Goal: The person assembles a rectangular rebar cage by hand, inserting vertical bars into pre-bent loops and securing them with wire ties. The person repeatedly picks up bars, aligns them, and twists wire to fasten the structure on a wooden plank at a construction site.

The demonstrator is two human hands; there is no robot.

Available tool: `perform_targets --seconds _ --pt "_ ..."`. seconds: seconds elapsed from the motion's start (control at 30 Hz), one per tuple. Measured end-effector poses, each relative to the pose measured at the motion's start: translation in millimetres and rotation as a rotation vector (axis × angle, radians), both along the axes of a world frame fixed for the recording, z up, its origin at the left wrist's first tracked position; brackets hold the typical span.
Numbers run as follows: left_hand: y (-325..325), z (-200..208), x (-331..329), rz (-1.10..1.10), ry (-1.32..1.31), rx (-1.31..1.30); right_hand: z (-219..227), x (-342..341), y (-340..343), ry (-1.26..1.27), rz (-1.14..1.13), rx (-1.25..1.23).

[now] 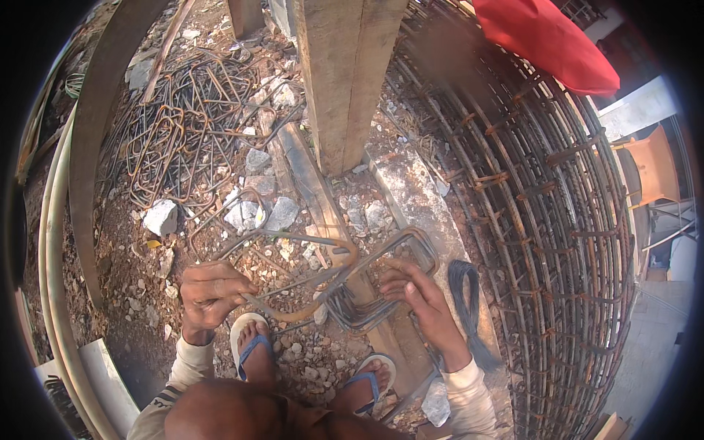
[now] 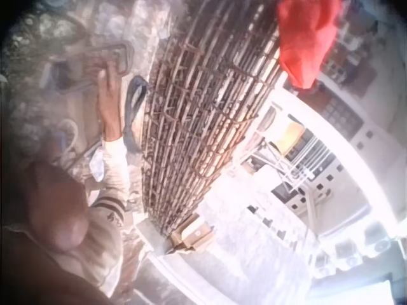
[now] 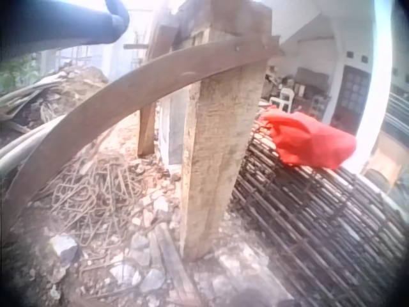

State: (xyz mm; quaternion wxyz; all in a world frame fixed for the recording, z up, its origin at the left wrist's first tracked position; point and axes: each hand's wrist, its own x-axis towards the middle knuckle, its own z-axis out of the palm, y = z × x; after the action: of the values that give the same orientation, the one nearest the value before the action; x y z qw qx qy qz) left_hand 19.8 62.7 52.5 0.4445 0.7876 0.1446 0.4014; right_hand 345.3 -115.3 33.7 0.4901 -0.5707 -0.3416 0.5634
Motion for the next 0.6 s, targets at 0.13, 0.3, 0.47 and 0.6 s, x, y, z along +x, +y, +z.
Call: perform_targets --seconds 0.13,0.3,0.47,0.6 --pt "-0.2 12.1 24.1 -0.37 0.161 0.231 -0.3 -2.7 -1.5 0.585 0.026 -0.19" --pt "-9.3 25.6 43.5 -0.525 0.309 0.419 12.3 -10.3 -13.2 0.236 0.169 -0.271" --pt "1.8 18.0 58.2 -0.391 0.581 0.624 19.1 -10.6 -28.0 0.062 0.102 -0.279" --pt "14.9 -15.7 80.0 -0.311 0.637 0.568 7.0 -22.9 -45.0 -0.102 0.003 -0.284"
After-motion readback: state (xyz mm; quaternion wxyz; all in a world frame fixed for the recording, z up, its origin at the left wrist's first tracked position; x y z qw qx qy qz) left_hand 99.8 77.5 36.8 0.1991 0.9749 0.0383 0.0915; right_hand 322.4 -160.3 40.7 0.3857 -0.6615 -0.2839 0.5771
